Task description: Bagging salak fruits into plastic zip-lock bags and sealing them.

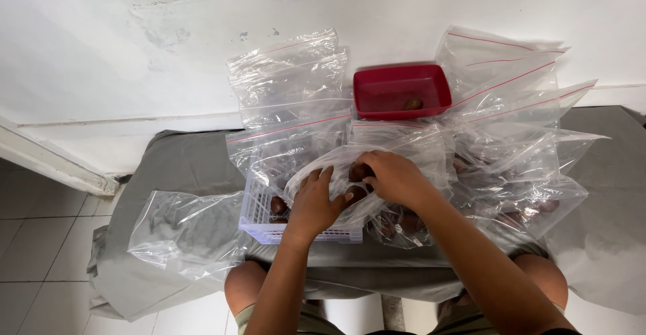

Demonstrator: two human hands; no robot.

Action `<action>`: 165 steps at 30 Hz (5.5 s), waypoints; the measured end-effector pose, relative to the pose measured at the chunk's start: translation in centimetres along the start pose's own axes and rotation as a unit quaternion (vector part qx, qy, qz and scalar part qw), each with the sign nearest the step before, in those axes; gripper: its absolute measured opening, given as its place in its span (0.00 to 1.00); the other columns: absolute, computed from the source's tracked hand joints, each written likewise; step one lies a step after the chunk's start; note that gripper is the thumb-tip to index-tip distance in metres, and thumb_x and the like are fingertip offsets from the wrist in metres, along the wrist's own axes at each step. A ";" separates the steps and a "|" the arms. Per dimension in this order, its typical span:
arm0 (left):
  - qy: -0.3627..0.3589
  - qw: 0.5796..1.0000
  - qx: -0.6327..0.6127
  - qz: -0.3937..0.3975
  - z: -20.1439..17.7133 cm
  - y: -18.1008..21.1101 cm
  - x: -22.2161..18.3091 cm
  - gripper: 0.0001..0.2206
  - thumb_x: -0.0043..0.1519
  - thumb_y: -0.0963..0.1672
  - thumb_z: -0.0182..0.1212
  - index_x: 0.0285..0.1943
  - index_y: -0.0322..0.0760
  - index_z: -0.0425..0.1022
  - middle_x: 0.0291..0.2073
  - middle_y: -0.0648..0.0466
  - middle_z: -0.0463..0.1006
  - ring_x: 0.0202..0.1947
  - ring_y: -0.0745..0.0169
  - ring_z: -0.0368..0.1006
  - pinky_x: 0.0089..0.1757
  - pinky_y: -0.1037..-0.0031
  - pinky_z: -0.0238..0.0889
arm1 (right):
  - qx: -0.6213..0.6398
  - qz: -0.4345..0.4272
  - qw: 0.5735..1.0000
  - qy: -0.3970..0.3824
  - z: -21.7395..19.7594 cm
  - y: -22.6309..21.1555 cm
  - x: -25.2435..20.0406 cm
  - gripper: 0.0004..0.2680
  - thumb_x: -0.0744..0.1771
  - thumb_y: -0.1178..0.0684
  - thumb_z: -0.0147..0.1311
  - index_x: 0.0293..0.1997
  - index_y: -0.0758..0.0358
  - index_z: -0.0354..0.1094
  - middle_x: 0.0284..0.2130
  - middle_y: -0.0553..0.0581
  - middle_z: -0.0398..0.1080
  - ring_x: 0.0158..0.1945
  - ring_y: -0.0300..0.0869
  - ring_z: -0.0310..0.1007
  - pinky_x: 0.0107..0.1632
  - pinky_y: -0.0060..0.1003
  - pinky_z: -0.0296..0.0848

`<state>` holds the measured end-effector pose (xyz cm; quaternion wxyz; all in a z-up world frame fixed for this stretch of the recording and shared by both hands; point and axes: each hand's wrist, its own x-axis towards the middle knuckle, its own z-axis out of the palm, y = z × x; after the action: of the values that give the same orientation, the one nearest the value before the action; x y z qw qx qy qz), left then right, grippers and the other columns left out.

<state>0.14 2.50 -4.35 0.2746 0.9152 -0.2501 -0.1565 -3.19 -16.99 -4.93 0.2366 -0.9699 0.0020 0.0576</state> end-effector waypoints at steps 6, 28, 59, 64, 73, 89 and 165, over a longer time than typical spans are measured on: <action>0.001 1.000 -0.028 0.013 0.4 0.2 -0.1 0.28 0.67 0.50 0.55 0.74 0.29 0.62 0.69 0.33 0.62 0.70 0.29 0.58 0.66 0.45 0.49 | 0.031 -0.009 0.999 0.002 -1.3 -0.4 -0.7 0.13 0.69 0.54 0.53 0.61 0.56 0.67 0.56 0.60 0.72 0.60 0.55 0.73 0.58 0.51 0.73; 0.063 0.967 -0.156 0.191 1.7 8.5 16.7 0.16 0.66 0.41 0.50 0.61 0.26 0.72 0.54 0.32 0.76 0.58 0.28 0.71 0.54 0.47 0.67 | 0.215 -0.035 0.946 0.241 -7.5 9.1 7.1 0.10 0.69 0.59 0.53 0.55 0.65 0.71 0.50 0.67 0.75 0.57 0.60 0.73 0.56 0.51 0.74; 0.056 0.967 -0.151 0.199 0.8 9.5 16.3 0.22 0.66 0.39 0.47 0.72 0.29 0.63 0.66 0.30 0.61 0.64 0.25 0.65 0.57 0.44 0.66 | 0.194 0.065 0.950 0.234 -8.4 10.3 9.2 0.16 0.64 0.58 0.56 0.59 0.62 0.67 0.51 0.68 0.66 0.59 0.60 0.67 0.59 0.52 0.69; 0.100 0.948 -0.196 0.229 -0.9 8.9 7.2 0.20 0.67 0.38 0.48 0.69 0.28 0.65 0.65 0.30 0.62 0.62 0.19 0.64 0.56 0.41 0.65 | 0.250 0.036 0.941 0.226 -7.7 5.1 3.5 0.14 0.65 0.53 0.62 0.55 0.63 0.68 0.48 0.67 0.73 0.57 0.60 0.70 0.56 0.53 0.68; 0.128 0.959 -0.218 0.128 0.9 1.8 -1.9 0.17 0.67 0.39 0.49 0.66 0.32 0.71 0.59 0.34 0.68 0.57 0.29 0.72 0.52 0.46 0.69 | 0.192 -0.014 0.981 0.039 -1.0 0.0 1.3 0.16 0.62 0.51 0.66 0.53 0.60 0.70 0.45 0.67 0.78 0.50 0.60 0.78 0.52 0.53 0.74; 0.158 0.904 -0.356 -0.177 4.0 -8.9 -1.0 0.34 0.63 0.44 0.60 0.78 0.27 0.51 0.58 0.29 0.72 0.58 0.43 0.71 0.52 0.53 0.67 | 0.082 0.132 0.982 0.105 2.8 4.6 -1.3 0.17 0.67 0.51 0.55 0.64 0.50 0.68 0.56 0.60 0.71 0.61 0.54 0.71 0.62 0.47 0.70; 0.474 0.835 -0.260 -0.099 -1.4 -12.6 -4.1 0.06 0.53 0.37 0.51 0.34 0.41 0.69 0.20 0.63 0.57 0.22 0.71 0.51 0.30 0.76 0.50 | 0.490 0.180 0.820 0.234 4.3 -0.1 1.2 0.06 0.61 0.68 0.46 0.27 0.62 0.61 0.21 0.52 0.57 0.24 0.38 0.57 0.21 0.35 0.73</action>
<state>2.00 14.48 -9.90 0.5709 0.7918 0.0522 0.2109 -2.42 -14.94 -8.80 0.6588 -0.6924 0.2597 -0.1384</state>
